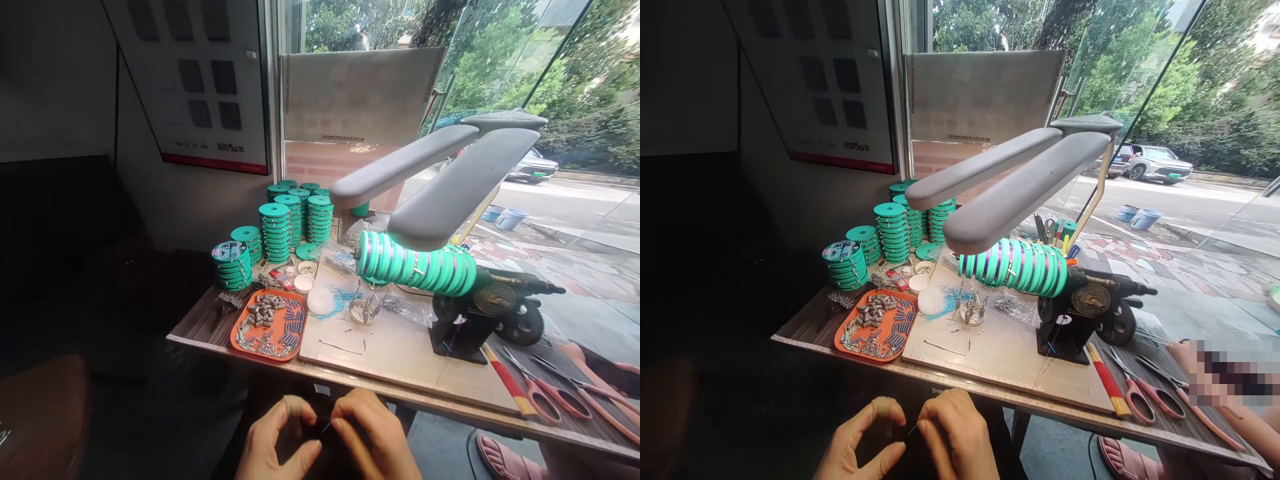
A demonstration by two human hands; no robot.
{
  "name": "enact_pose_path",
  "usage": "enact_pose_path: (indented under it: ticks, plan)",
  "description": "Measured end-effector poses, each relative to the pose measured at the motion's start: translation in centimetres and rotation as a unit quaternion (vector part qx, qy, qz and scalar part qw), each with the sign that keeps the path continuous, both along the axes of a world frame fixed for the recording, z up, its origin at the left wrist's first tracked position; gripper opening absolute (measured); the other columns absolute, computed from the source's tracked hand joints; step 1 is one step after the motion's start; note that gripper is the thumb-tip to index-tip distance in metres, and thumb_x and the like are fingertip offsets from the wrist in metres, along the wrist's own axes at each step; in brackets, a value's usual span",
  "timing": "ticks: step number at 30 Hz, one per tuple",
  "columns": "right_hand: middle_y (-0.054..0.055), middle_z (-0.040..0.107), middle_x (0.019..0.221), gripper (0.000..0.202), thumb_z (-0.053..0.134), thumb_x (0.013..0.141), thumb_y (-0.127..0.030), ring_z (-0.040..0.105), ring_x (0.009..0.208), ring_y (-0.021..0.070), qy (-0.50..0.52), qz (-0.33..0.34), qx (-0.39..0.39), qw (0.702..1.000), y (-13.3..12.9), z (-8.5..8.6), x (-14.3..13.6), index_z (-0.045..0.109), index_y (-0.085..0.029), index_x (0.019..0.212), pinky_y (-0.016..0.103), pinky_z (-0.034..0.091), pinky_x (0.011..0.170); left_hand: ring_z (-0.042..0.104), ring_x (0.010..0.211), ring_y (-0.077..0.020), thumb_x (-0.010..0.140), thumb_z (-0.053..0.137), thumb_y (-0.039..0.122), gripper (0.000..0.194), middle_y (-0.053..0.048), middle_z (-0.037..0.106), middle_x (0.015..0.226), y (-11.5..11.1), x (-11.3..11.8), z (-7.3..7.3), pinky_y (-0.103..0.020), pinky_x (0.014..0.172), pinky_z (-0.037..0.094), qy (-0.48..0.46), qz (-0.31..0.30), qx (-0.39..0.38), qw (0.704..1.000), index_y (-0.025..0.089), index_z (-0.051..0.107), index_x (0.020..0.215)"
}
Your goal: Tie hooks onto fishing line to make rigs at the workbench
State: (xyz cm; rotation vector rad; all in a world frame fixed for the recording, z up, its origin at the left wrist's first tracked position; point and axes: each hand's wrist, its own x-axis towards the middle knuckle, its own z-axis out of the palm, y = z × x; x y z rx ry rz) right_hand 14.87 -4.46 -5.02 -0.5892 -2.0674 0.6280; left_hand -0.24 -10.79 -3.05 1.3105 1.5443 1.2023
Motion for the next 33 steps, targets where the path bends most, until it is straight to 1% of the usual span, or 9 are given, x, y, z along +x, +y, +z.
enact_pose_path:
  ticks: [3, 8, 11, 15, 19, 23, 27, 30, 33]
  plan:
    - [0.002, 0.045, 0.069, 0.026, 0.036, 0.09, -0.018, 0.037, 0.073, -0.0007, 0.027, -0.002, 0.029, 0.999, -0.1, 0.3, -0.4, 0.051, -0.008, 0.071, 0.008, 0.027, 0.065, 0.053, 0.065, -0.0104, 0.062, 0.061, 0.015, 0.034, 0.004, 0.061, 0.071, 0.2, 0.9, 0.8, -0.018, 0.067, 0.042, -0.005, 0.029, 0.005, 1.0, 0.021, 0.058, 0.095]
    - [0.003, 0.045, 0.067, 0.032, 0.035, 0.091, -0.021, 0.037, 0.071, -0.0003, 0.031, -0.012, 0.051, 0.998, -0.2, 0.8, -0.6, 0.05, -0.007, 0.068, 0.009, 0.027, 0.064, 0.054, 0.056, -0.0097, 0.062, 0.058, 0.013, 0.024, 0.004, 0.059, 0.058, 0.5, 1.4, 1.2, -0.016, 0.059, 0.042, 0.014, 0.054, -0.025, 0.998, 0.02, 0.063, 0.084]
    - [0.003, 0.044, 0.067, 0.036, 0.032, 0.093, -0.023, 0.037, 0.071, -0.0006, 0.021, -0.029, 0.051, 0.998, -0.2, 0.8, -0.5, 0.051, -0.007, 0.067, 0.009, 0.027, 0.064, 0.056, 0.059, -0.0116, 0.06, 0.061, 0.014, 0.025, 0.002, 0.061, 0.062, 0.6, 0.5, 0.8, -0.017, 0.061, 0.045, 0.025, 0.018, -0.049, 0.998, 0.018, 0.063, 0.085]
    - [0.003, 0.045, 0.067, 0.036, 0.031, 0.093, -0.023, 0.037, 0.071, -0.0004, 0.027, -0.032, 0.043, 0.998, -0.2, 0.6, -0.7, 0.051, -0.007, 0.068, 0.009, 0.026, 0.063, 0.057, 0.067, -0.0128, 0.058, 0.063, 0.01, 0.037, -0.001, 0.064, 0.074, 0.7, -0.3, 0.4, -0.019, 0.065, 0.047, 0.06, -0.009, -0.018, 0.998, 0.019, 0.061, 0.094]
    - [0.003, 0.045, 0.066, 0.037, 0.032, 0.093, -0.024, 0.036, 0.07, -0.0002, 0.031, -0.025, 0.055, 0.998, -0.3, 0.6, -1.0, 0.051, -0.007, 0.067, 0.009, 0.026, 0.063, 0.056, 0.06, -0.0111, 0.065, 0.06, 0.014, 0.03, 0.001, 0.062, 0.067, 0.7, 0.1, 0.2, -0.017, 0.06, 0.047, 0.049, -0.013, -0.001, 0.999, 0.018, 0.061, 0.095]
    - [0.003, 0.045, 0.068, 0.031, 0.034, 0.091, -0.02, 0.037, 0.072, 0.0003, 0.044, -0.016, 0.05, 0.998, -0.6, 0.4, -0.7, 0.052, -0.007, 0.069, 0.009, 0.026, 0.066, 0.059, 0.06, -0.0116, 0.066, 0.061, 0.015, 0.021, 0.0, 0.063, 0.064, 0.7, 0.0, -0.5, -0.016, 0.06, 0.047, 0.039, 0.009, -0.016, 0.999, 0.018, 0.066, 0.086]
    - [0.003, 0.046, 0.072, 0.027, 0.036, 0.09, -0.019, 0.036, 0.075, 0.001, 0.017, -0.069, -0.006, 0.997, -1.2, -0.4, -0.5, 0.054, -0.008, 0.074, 0.01, 0.025, 0.07, 0.062, 0.068, -0.0154, 0.066, 0.065, 0.024, 0.011, -0.004, 0.067, 0.071, 0.6, -1.0, -1.6, -0.019, 0.066, 0.049, -0.016, 0.032, -0.022, 0.999, 0.016, 0.068, 0.073]
    - [0.004, 0.041, 0.064, 0.035, 0.035, 0.092, -0.022, 0.031, 0.069, 0.0021, 0.027, -0.108, 0.061, 0.992, -1.3, -1.0, -0.9, 0.054, -0.007, 0.067, 0.013, 0.019, 0.066, 0.062, 0.066, -0.016, 0.064, 0.069, 0.028, 0.014, -0.005, 0.066, 0.067, 0.4, -1.2, -2.0, -0.019, 0.063, 0.05, -0.068, 0.054, -0.022, 0.996, 0.015, 0.068, 0.067]
    - [0.005, 0.036, 0.058, 0.042, 0.032, 0.093, -0.025, 0.026, 0.065, 0.0027, 0.021, -0.131, 0.11, 0.985, -1.1, -1.3, -1.5, 0.053, -0.007, 0.062, 0.015, 0.015, 0.065, 0.06, 0.062, -0.0153, 0.061, 0.071, 0.029, 0.015, -0.004, 0.065, 0.063, 0.2, -0.8, -2.0, -0.019, 0.06, 0.049, -0.1, 0.105, 0.005, 0.989, 0.015, 0.067, 0.063]
